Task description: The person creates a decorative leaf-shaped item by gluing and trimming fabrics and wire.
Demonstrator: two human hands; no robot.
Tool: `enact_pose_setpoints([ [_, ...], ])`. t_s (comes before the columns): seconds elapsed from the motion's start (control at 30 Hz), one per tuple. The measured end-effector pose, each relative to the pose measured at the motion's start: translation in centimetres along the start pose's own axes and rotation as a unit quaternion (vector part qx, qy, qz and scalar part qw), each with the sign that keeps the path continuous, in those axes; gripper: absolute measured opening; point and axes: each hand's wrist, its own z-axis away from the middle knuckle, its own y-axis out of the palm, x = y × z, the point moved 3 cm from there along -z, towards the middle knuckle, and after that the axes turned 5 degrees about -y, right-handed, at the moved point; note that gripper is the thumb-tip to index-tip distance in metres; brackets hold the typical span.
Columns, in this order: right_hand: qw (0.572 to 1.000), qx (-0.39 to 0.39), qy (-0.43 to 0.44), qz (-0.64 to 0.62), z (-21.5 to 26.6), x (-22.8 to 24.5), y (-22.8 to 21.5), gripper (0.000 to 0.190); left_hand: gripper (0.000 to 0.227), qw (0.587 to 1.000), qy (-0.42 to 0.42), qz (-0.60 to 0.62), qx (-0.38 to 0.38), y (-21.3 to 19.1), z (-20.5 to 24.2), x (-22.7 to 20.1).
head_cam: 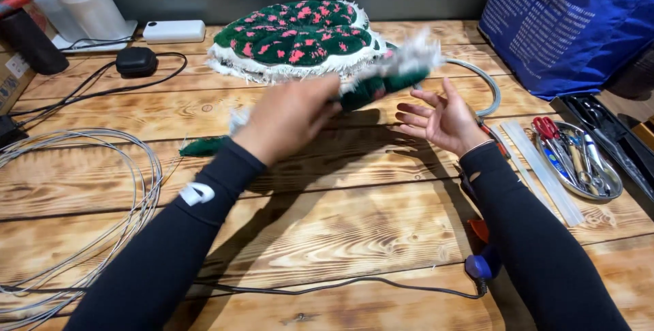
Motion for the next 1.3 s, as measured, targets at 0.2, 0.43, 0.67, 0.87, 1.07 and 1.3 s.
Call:
enact_pose_setpoints([
  [0.2,0.995,0.037,0.063,0.073,0.2,0.5,-4.3,0.085,0.015,0.997,0.058,-0.049,0.030,6.0,5.3,-4.1],
  [0.43,0.944,-0.054,0.105,0.308,3.0,0.3,-0.7,0.059,0.021,0.993,0.070,-0.075,0.064,11.4,10.9,-6.4],
  [0.67,0.896,-0.050,0.037,0.440,4.7,2.5,-0.5,0.051,0.024,0.988,0.001,-0.043,0.149,12.1,10.4,-6.5],
  [0.87,0.867,-0.048,0.006,0.497,6.3,2.8,-3.9,0.047,0.042,0.976,-0.103,0.053,0.186,8.9,7.4,-2.3],
  [1.07,0.802,-0.049,-0.017,0.595,10.7,3.9,-6.3,0.050,0.048,0.984,-0.146,-0.018,0.103,8.9,7.4,9.7],
  [1.3,0.658,-0.080,0.129,0.737,15.7,1.4,-9.4,0.088,0.021,0.974,-0.218,0.068,0.005,10.0,6.1,10.3],
])
